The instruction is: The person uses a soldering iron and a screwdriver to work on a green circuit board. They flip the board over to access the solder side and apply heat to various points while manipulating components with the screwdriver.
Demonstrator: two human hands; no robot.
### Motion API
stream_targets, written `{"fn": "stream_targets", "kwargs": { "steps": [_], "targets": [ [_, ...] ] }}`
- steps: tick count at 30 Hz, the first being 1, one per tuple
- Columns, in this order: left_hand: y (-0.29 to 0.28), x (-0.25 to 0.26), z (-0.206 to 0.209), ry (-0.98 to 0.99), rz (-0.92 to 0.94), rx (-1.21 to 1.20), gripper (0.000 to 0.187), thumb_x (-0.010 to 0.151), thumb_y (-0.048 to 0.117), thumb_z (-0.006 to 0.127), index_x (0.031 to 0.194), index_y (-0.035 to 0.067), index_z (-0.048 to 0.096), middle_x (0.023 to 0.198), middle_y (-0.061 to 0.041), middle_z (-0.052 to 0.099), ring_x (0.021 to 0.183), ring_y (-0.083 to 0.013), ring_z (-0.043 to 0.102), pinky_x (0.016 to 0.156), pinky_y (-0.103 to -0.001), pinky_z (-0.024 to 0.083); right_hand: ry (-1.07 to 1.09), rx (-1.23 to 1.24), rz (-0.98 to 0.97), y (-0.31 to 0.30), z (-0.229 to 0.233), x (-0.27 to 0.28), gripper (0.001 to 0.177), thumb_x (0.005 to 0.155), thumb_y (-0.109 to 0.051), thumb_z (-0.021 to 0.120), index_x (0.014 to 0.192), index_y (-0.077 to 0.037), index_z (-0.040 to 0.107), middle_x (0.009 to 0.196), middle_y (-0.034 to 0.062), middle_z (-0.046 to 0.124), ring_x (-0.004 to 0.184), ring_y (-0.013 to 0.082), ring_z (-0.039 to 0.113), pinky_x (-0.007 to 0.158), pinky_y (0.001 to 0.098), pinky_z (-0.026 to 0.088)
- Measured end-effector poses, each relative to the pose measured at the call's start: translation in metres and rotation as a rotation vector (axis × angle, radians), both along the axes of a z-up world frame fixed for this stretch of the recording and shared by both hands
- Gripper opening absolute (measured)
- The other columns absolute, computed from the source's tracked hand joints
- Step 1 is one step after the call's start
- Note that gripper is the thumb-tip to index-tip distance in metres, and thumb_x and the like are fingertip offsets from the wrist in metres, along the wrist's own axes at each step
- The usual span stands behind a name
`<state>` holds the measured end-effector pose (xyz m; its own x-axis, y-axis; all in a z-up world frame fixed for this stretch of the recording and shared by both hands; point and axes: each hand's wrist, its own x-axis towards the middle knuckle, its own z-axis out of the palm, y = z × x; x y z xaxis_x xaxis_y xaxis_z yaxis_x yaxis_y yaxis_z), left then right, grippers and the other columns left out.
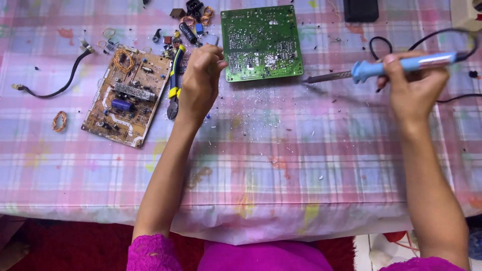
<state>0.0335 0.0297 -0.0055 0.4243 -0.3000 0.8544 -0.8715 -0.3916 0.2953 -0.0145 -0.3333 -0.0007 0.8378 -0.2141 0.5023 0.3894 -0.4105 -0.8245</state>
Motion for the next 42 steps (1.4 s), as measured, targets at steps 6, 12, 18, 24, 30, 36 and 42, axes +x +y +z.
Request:
{"fn": "stream_targets", "kwargs": {
  "steps": [6,12,18,24,30,36,42],
  "targets": [
    [-0.007,-0.017,0.011,0.007,-0.114,0.078,0.012,0.093,-0.010,0.041,0.095,-0.002,0.032,0.083,-0.019,0.051,0.070,-0.0266,0.052,0.065,-0.033,0.049,-0.037,0.184,-0.048,0.013,-0.004,0.002,0.014,0.101,-0.007,0.063,0.093,0.002,0.054,0.083,0.0150,0.061,0.063,0.0180,0.058,0.058,0.0268,0.051],
    [-0.007,-0.043,0.054,0.206,-0.288,0.028,0.019,0.093,-0.004,0.046,0.100,0.002,0.030,0.090,-0.019,0.056,0.078,-0.0265,0.060,0.068,-0.031,0.050,-0.212,0.147,-0.119,-0.002,-0.012,0.027,0.017,0.101,-0.010,0.062,0.097,0.003,0.051,0.085,0.0175,0.058,0.066,0.0232,0.060,0.062,0.0313,0.054],
    [0.004,0.028,0.037,0.053,0.098,0.005,0.012,0.099,0.000,0.041,0.105,0.003,0.032,0.088,-0.016,0.055,0.063,-0.0204,0.054,0.049,-0.024,0.045,-0.233,0.151,-0.160,0.011,-0.018,0.018,0.016,0.100,-0.009,0.059,0.095,0.004,0.052,0.082,0.0173,0.058,0.062,0.0212,0.058,0.059,0.0302,0.052],
    [-0.001,0.028,0.032,0.152,0.002,-0.025,0.018,0.097,-0.005,0.046,0.105,0.002,0.031,0.091,-0.018,0.054,0.076,-0.0250,0.058,0.066,-0.030,0.053,-0.182,0.171,-0.122,0.012,-0.018,0.019,0.016,0.099,-0.011,0.059,0.095,0.003,0.052,0.079,0.0157,0.058,0.065,0.0199,0.060,0.063,0.0291,0.054],
    [0.015,-0.022,0.036,0.182,0.003,0.122,0.021,0.096,-0.002,0.048,0.106,0.002,0.031,0.090,-0.016,0.056,0.064,-0.0195,0.055,0.054,-0.028,0.046,-0.116,0.235,-0.073,0.017,-0.019,0.020,0.017,0.098,-0.013,0.060,0.095,0.002,0.052,0.083,0.0149,0.058,0.066,0.0201,0.060,0.063,0.0283,0.054],
    [0.012,-0.052,0.066,0.130,-0.037,0.116,0.020,0.094,-0.002,0.050,0.103,-0.001,0.031,0.093,-0.021,0.054,0.079,-0.0266,0.058,0.070,-0.033,0.046,-0.044,0.263,0.004,0.028,-0.020,0.024,0.017,0.096,-0.015,0.061,0.098,0.000,0.054,0.094,0.0143,0.061,0.069,0.0184,0.061,0.067,0.0261,0.055],
    [-0.025,-0.028,0.055,-0.070,-0.183,-0.241,0.018,0.087,-0.004,0.056,0.093,-0.004,0.039,0.081,-0.016,0.061,0.074,-0.0324,0.063,0.069,-0.038,0.054,-0.112,0.203,0.094,0.035,-0.027,0.032,0.018,0.097,-0.010,0.061,0.098,0.007,0.055,0.098,0.0213,0.061,0.071,0.0207,0.063,0.069,0.0314,0.056]
  ]
}}
